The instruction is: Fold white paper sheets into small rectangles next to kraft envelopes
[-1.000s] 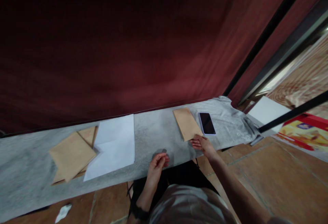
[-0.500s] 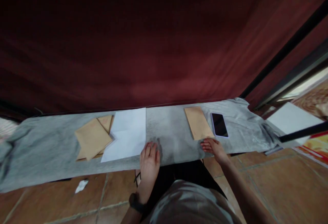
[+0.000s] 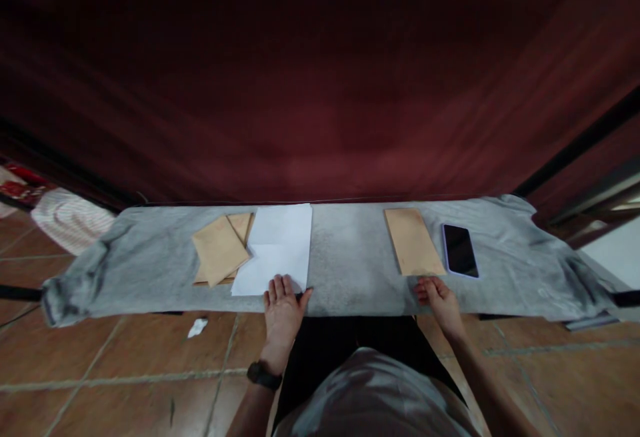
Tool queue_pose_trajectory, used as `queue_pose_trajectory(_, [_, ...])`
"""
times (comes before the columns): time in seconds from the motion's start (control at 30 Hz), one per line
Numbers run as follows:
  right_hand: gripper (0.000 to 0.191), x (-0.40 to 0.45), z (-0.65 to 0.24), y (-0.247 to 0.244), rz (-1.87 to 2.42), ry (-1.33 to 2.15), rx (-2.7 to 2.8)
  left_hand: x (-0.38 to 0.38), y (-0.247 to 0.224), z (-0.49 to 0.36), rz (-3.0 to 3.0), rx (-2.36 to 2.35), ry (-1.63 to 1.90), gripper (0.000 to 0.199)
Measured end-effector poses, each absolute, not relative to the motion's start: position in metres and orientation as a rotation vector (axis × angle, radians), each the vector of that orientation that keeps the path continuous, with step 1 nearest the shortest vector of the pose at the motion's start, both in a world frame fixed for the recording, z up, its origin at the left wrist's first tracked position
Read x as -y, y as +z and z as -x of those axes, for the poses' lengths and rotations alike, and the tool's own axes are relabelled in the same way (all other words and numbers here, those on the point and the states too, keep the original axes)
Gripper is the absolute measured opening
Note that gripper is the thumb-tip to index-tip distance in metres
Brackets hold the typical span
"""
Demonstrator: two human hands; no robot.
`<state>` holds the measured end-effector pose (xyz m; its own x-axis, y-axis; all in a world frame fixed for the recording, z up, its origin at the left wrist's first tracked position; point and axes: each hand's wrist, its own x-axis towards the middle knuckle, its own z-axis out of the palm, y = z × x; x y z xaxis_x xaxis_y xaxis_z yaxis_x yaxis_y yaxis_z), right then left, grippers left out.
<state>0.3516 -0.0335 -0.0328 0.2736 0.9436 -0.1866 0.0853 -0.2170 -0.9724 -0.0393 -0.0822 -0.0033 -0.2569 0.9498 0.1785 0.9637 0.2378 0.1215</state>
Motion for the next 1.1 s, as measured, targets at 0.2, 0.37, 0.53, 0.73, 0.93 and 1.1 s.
queue_pose_trajectory(0.2, [0.06,0.035,-0.35,-0.035,1.566,1.058,1.019,0.092,0.005,0.022,2.07,2.408,-0.37,0.039])
queue_pose_trajectory(0.37, [0.062,0.036,-0.349,-0.034,1.577,1.046,1.047,0.091,0.006,0.015,2.173,2.385,-0.361,0.034])
queue_pose_trajectory(0.53, [0.059,0.037,-0.349,-0.036,1.564,1.045,1.05,0.089,0.008,0.022,2.332,2.264,-0.396,0.044])
queue_pose_trajectory(0.73, [0.06,0.038,-0.347,-0.034,1.577,1.011,1.073,0.084,0.018,0.025,2.361,2.259,-0.536,0.029])
queue_pose_trajectory(0.93, [0.059,0.039,-0.346,-0.03,1.591,0.996,1.091,0.076,0.032,-0.011,2.492,2.139,-0.838,0.024])
queue_pose_trajectory(1.1, [0.059,0.04,-0.334,-0.017,1.543,1.135,1.039,0.074,0.035,-0.073,2.741,1.724,-0.584,0.034])
